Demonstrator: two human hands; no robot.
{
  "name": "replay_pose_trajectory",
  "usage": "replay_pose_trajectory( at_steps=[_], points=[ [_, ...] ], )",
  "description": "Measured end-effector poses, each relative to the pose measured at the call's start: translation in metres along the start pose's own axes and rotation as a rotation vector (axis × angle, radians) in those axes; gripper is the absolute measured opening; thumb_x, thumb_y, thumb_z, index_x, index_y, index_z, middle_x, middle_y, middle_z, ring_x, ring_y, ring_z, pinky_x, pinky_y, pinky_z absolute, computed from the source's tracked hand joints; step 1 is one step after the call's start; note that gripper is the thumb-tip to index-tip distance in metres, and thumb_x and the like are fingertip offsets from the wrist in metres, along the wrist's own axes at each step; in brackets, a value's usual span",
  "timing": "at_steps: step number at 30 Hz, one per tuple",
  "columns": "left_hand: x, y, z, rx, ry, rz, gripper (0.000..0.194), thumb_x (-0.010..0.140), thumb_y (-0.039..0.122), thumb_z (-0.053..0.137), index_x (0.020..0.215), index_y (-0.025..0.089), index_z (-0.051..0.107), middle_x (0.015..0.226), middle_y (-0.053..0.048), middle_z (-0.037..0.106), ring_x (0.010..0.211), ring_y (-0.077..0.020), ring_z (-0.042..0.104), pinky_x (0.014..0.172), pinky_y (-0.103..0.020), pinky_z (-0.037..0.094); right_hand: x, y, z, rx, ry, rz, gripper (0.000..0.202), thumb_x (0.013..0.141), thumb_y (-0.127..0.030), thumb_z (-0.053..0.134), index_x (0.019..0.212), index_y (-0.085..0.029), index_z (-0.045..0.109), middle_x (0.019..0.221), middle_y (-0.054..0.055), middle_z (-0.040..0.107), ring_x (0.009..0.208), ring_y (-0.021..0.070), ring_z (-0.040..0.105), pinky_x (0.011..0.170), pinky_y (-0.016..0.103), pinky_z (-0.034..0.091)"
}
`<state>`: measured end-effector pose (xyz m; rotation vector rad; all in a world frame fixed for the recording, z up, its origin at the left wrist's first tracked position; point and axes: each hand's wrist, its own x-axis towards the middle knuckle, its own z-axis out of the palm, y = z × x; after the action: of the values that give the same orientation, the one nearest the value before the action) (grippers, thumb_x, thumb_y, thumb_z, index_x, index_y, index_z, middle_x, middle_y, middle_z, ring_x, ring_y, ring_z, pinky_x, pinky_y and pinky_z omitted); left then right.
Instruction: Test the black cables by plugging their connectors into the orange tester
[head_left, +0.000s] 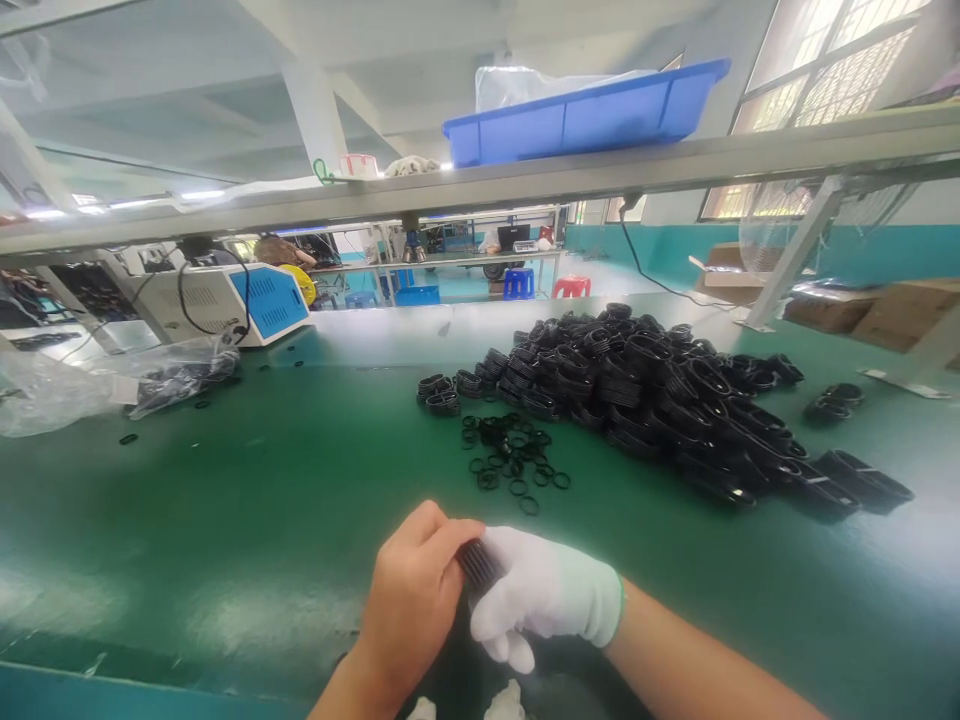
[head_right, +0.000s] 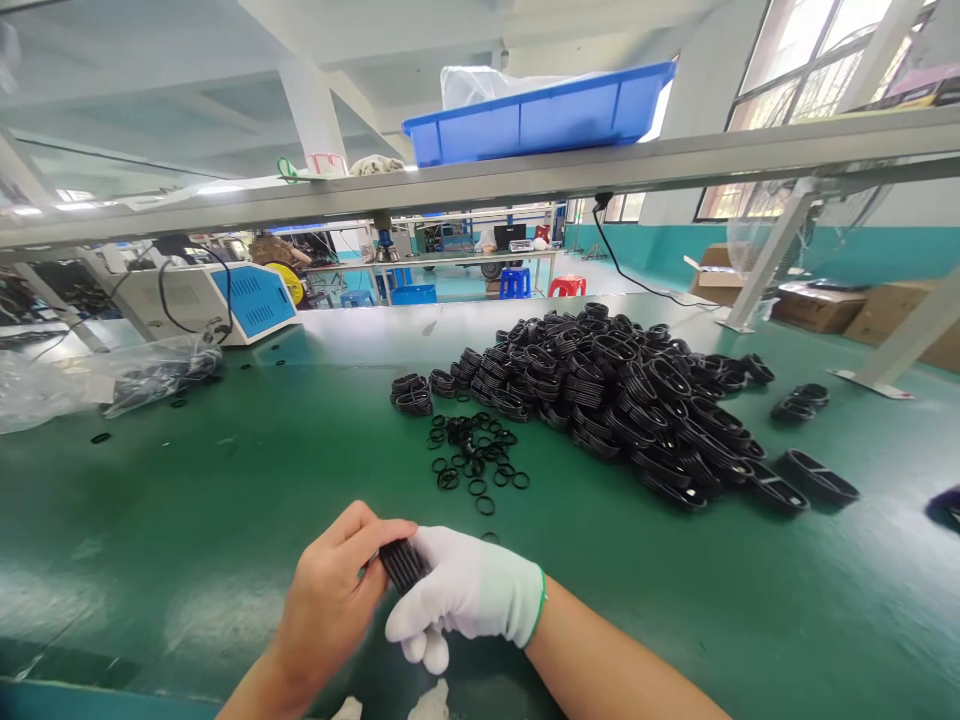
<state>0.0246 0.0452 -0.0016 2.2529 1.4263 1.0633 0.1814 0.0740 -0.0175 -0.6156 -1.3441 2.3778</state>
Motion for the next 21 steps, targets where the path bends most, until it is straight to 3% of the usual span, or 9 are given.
replay_pose_trajectory(
  at_steps=[2, 5, 7, 12, 14, 17, 19, 21],
  points=[
    [-0.002, -0.004, 0.004, 0.005, 0.041, -0.018, 0.036, 0.08, 0.004, 0.041, 0.087, 0.017, 0.075, 0.07, -0.003, 0.053, 0.061, -0.0159, 0.053, 0.056, -0.027, 0.042, 0.003, 0.006, -0.002, 0.108, -0.047, -0.053, 0.02, 0.057, -0.021, 0.075, 0.064, -0.008, 0.062, 0.048, 0.003, 0.062, 0.033, 0.011, 0.055, 0.032, 0.017, 0.045],
    [-0.002, -0.009, 0.002, 0.001, 0.064, -0.077, 0.036, 0.08, 0.003, 0.042, 0.088, 0.019, 0.073, 0.073, -0.001, 0.053, 0.061, -0.0144, 0.053, 0.056, -0.025, 0.041, 0.01, 0.02, -0.006, 0.359, -0.164, -0.186, 0.047, 0.069, -0.048, 0.073, 0.097, -0.013, 0.059, 0.065, 0.004, 0.068, 0.043, 0.0136, 0.061, 0.034, 0.02, 0.049],
    [0.001, -0.008, -0.002, 0.001, 0.056, -0.119, 0.037, 0.079, 0.002, 0.042, 0.089, 0.021, 0.072, 0.074, -0.001, 0.053, 0.062, -0.0143, 0.053, 0.056, -0.025, 0.041, 0.016, 0.029, -0.008, 0.468, -0.177, -0.232, 0.053, 0.073, -0.053, 0.069, 0.108, -0.016, 0.054, 0.078, 0.005, 0.069, 0.049, 0.0113, 0.063, 0.037, 0.017, 0.048],
    [0.017, -0.002, -0.021, 0.008, -0.062, -0.232, 0.033, 0.077, 0.004, 0.044, 0.082, 0.022, 0.072, 0.076, -0.001, 0.056, 0.065, -0.0174, 0.052, 0.062, -0.03, 0.04, 0.021, 0.036, -0.01, 0.413, -0.07, -0.25, 0.046, 0.082, -0.052, 0.06, 0.108, -0.014, 0.054, 0.098, 0.01, 0.068, 0.064, 0.0145, 0.067, 0.05, 0.023, 0.053],
    [0.023, -0.005, -0.032, -0.067, -0.173, -0.257, 0.03, 0.078, 0.01, 0.051, 0.093, 0.026, 0.072, 0.08, 0.0, 0.059, 0.069, -0.0184, 0.055, 0.067, -0.031, 0.044, 0.019, 0.033, -0.01, 0.441, -0.082, -0.203, 0.047, 0.087, -0.052, 0.05, 0.108, -0.01, 0.056, 0.104, 0.014, 0.066, 0.066, 0.0156, 0.067, 0.05, 0.025, 0.053],
    [0.027, -0.016, -0.044, -0.275, -0.366, -0.249, 0.041, 0.08, 0.022, 0.057, 0.12, 0.031, 0.063, 0.102, -0.002, 0.067, 0.092, -0.0212, 0.063, 0.083, -0.032, 0.048, 0.016, 0.027, -0.008, 0.544, -0.149, -0.103, 0.059, 0.088, -0.056, 0.035, 0.102, -0.005, 0.059, 0.1, 0.017, 0.067, 0.064, 0.0148, 0.063, 0.049, 0.024, 0.048],
    [0.028, -0.024, -0.045, -0.381, -0.452, -0.242, 0.039, 0.081, 0.023, 0.054, 0.119, 0.027, 0.064, 0.112, -0.005, 0.069, 0.102, -0.0228, 0.063, 0.088, -0.032, 0.049, 0.015, 0.023, -0.007, 0.544, -0.166, -0.035, 0.062, 0.086, -0.058, 0.034, 0.1, -0.004, 0.061, 0.093, 0.016, 0.068, 0.065, 0.0161, 0.063, 0.052, 0.025, 0.049],
    [0.028, -0.027, -0.043, -0.408, -0.485, -0.249, 0.033, 0.081, 0.022, 0.054, 0.111, 0.023, 0.068, 0.11, -0.006, 0.07, 0.1, -0.0241, 0.064, 0.086, -0.033, 0.05, 0.013, 0.018, -0.005, 0.461, -0.098, -0.021, 0.06, 0.083, -0.06, 0.042, 0.1, -0.006, 0.061, 0.09, 0.014, 0.066, 0.07, 0.0187, 0.065, 0.057, 0.029, 0.051]
  ],
)
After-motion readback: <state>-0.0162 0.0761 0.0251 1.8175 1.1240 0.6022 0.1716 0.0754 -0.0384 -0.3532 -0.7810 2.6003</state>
